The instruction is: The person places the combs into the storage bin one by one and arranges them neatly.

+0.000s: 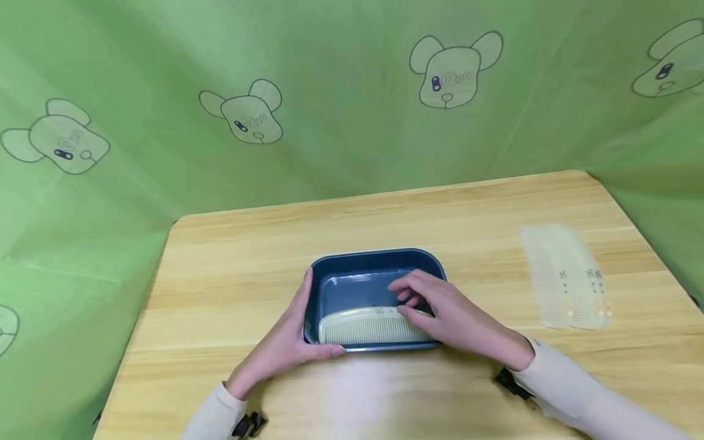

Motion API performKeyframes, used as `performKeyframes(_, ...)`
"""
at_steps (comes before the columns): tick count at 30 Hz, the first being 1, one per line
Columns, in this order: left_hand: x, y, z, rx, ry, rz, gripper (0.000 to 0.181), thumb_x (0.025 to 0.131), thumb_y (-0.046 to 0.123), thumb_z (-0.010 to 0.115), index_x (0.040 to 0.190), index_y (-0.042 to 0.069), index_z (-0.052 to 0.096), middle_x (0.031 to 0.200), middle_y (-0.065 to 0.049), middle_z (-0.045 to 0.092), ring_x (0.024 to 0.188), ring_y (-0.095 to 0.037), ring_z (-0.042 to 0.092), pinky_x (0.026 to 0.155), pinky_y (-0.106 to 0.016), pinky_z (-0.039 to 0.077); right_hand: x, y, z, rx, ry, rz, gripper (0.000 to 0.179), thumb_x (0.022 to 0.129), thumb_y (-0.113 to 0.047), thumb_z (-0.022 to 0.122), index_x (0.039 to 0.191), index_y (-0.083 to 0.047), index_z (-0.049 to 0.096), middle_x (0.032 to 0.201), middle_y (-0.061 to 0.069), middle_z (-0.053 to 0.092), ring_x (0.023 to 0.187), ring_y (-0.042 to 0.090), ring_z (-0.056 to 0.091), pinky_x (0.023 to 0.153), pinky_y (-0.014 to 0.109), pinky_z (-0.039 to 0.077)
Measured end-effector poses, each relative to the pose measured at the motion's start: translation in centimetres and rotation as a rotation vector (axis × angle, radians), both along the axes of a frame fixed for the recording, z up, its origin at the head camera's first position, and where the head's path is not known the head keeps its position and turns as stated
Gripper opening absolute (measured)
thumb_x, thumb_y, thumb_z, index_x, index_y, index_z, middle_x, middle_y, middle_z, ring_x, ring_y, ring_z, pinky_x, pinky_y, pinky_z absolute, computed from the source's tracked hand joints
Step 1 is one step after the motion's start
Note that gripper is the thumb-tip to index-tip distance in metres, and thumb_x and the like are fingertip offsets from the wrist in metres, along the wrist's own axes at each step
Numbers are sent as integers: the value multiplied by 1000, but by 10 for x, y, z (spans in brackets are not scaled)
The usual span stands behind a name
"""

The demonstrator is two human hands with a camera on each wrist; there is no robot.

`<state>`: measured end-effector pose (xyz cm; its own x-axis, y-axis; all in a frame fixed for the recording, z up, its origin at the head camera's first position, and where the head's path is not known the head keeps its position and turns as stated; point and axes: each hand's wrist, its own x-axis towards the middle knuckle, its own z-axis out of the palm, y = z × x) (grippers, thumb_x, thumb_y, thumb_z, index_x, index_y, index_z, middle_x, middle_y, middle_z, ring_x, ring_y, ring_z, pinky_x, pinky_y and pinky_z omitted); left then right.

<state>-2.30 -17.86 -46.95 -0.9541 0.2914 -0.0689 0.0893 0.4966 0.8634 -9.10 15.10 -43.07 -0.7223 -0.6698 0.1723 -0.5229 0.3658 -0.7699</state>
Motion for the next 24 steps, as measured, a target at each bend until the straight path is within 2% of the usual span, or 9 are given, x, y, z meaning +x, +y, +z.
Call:
performKeyframes(3,-1,0,0,-7,7,0,147,80,45,99,176,28,-11,182,-12,-4,165,-32,7,128,-59,17,1,6,-1,-65,51,-40,32,101,4,73,130,-9,71,115,-2,70,96,9,68,84,29,62)
performKeyframes(8,0,-1,0,-4,-1,0,147,80,45,99,175,29,-11,182,-9,-4,165,-31,7,128,-59,17,4,20,1,-121,118,-122,37,98,10,73,128,-10,73,112,-6,70,91,9,68,78,22,60)
performKeyframes(11,0,0,0,4,-1,-3,146,80,45,99,175,30,-11,182,-8,-5,165,-31,7,128,-58,17,7,32,5,-121,137,-171,39,96,11,74,128,-10,74,113,-4,72,91,10,69,79,20,60)
performKeyframes(18,-2,0,1,4,-2,0,146,81,45,99,176,30,-11,182,-5,-5,165,-31,7,128,-59,18,6,60,9,-121,118,-293,36,98,9,74,131,-5,72,117,1,75,100,10,67,85,15,56)
performKeyframes(24,-1,0,0,-2,4,-7,147,80,44,100,175,29,-12,182,-7,-5,165,-31,7,128,-58,17,5,81,8,-56,152,-382,49,95,6,79,141,-6,66,119,2,72,94,7,61,84,11,50)
